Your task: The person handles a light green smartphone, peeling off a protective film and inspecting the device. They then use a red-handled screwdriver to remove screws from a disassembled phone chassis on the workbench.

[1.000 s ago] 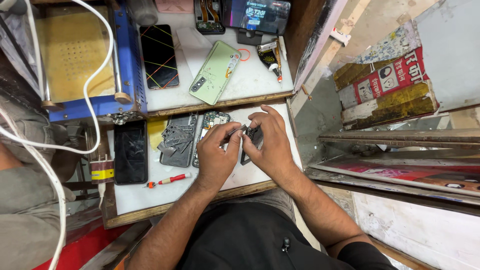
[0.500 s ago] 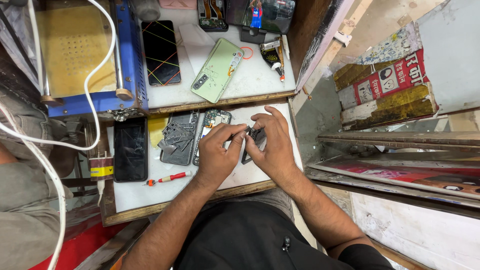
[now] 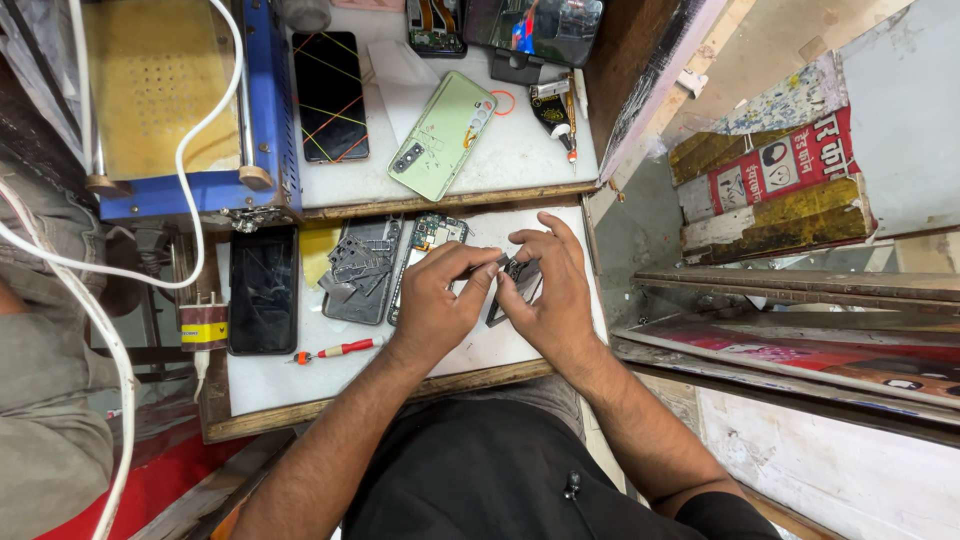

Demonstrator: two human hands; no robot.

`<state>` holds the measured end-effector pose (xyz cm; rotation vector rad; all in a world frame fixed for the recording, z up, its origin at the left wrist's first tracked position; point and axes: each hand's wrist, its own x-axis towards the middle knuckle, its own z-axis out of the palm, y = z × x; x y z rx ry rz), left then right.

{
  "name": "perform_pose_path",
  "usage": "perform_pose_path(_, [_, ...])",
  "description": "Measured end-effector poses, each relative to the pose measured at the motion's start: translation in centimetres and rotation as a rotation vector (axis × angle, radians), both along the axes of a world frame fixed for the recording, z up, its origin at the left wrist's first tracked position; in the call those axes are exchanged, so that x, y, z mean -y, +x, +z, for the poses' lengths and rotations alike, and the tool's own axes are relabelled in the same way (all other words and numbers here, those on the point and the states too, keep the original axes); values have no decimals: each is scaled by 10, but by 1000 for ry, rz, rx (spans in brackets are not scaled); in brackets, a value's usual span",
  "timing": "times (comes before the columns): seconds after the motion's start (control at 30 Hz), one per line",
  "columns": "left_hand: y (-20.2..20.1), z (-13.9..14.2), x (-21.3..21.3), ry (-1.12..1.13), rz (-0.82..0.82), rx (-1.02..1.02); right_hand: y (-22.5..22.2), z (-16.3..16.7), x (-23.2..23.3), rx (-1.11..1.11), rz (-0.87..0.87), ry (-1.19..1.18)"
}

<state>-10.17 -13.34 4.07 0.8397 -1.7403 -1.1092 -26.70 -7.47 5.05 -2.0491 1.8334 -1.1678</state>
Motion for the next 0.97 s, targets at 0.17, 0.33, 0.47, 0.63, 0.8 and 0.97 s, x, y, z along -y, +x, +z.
perform_pose_path(0.17, [-6,-1,-10,-164,90,17,-2,-4,1,-1,-8,-11])
perform_pose_path(0.33, [-6,-5,-12,-93,89,-8,-2,-5,0,-8,-5,-1])
perform_pose_path(0.47, [-7,-6,-12,-77,98,-6,-2,-5,1,6,0,-8])
perform_pose_path(0.63, [-9,-4,-13,-76,117,-3,-2,-6,1,-5,-14,15])
perform_pose_path(0.8, [-9,-4,-15,-194,139,59,-2,-7,0,0,-6,22])
perform_pose_path(0.97, [-6,-12,-8,74,19,-18,-3,-8,-1,-35,10,-31])
